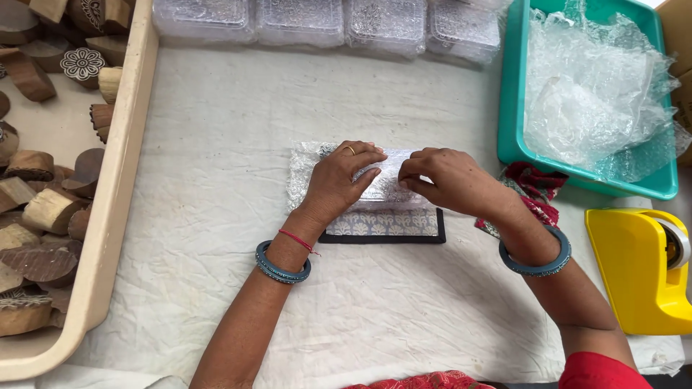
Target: The person cleans a small plastic container with a cloth, places a wooden stamp inside, and closes the lid. They then wrap the container in bubble wrap and secure it with tape from a dispenser.
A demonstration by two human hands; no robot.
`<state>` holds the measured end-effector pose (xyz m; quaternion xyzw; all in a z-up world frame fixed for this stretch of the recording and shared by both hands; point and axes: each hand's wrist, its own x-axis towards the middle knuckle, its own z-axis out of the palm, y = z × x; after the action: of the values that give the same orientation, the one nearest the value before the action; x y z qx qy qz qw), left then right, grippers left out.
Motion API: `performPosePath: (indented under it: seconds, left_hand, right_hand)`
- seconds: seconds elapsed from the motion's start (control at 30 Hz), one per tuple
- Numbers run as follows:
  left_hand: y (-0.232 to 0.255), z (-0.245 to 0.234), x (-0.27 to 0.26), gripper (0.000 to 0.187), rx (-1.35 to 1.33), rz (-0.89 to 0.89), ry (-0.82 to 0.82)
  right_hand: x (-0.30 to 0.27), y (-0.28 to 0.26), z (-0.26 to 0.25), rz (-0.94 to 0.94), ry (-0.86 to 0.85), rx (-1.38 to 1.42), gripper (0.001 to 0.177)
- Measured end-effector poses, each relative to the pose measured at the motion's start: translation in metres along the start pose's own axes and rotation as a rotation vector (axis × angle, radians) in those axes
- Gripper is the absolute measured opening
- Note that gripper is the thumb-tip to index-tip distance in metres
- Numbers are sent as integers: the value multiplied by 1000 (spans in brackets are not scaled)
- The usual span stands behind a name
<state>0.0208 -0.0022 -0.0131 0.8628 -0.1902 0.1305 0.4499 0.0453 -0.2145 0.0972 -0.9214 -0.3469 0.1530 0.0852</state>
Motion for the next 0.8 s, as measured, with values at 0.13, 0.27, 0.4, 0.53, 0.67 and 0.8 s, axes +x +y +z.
performPosePath:
  seconds: [0.13,0.27,0.4,0.53,0.67,0.8]
  left_hand:
    - [0,0,0,24,0,6,0]
    - [-1,2,-1,25,0,-7,-12]
    - [-3,3,0,28,18,1,-18]
    - [-2,3,0,29,23,-17,-28]
    - [-1,2,0,30,11,-56,-48]
    - [0,1,0,29,23,-29,-47]
  right_hand:
    - [12,-8,-15,-25,-66,-98,18]
    - [24,-18,-18,-23,-203,-273,20]
    - [38,-15,-2,1,-240,-421,21]
    - [48,-15,-2,73,-351,-484,23]
    - [53,-3,1,57,-248,-387,32]
    - [57,8,-5,77,-204,-302,45]
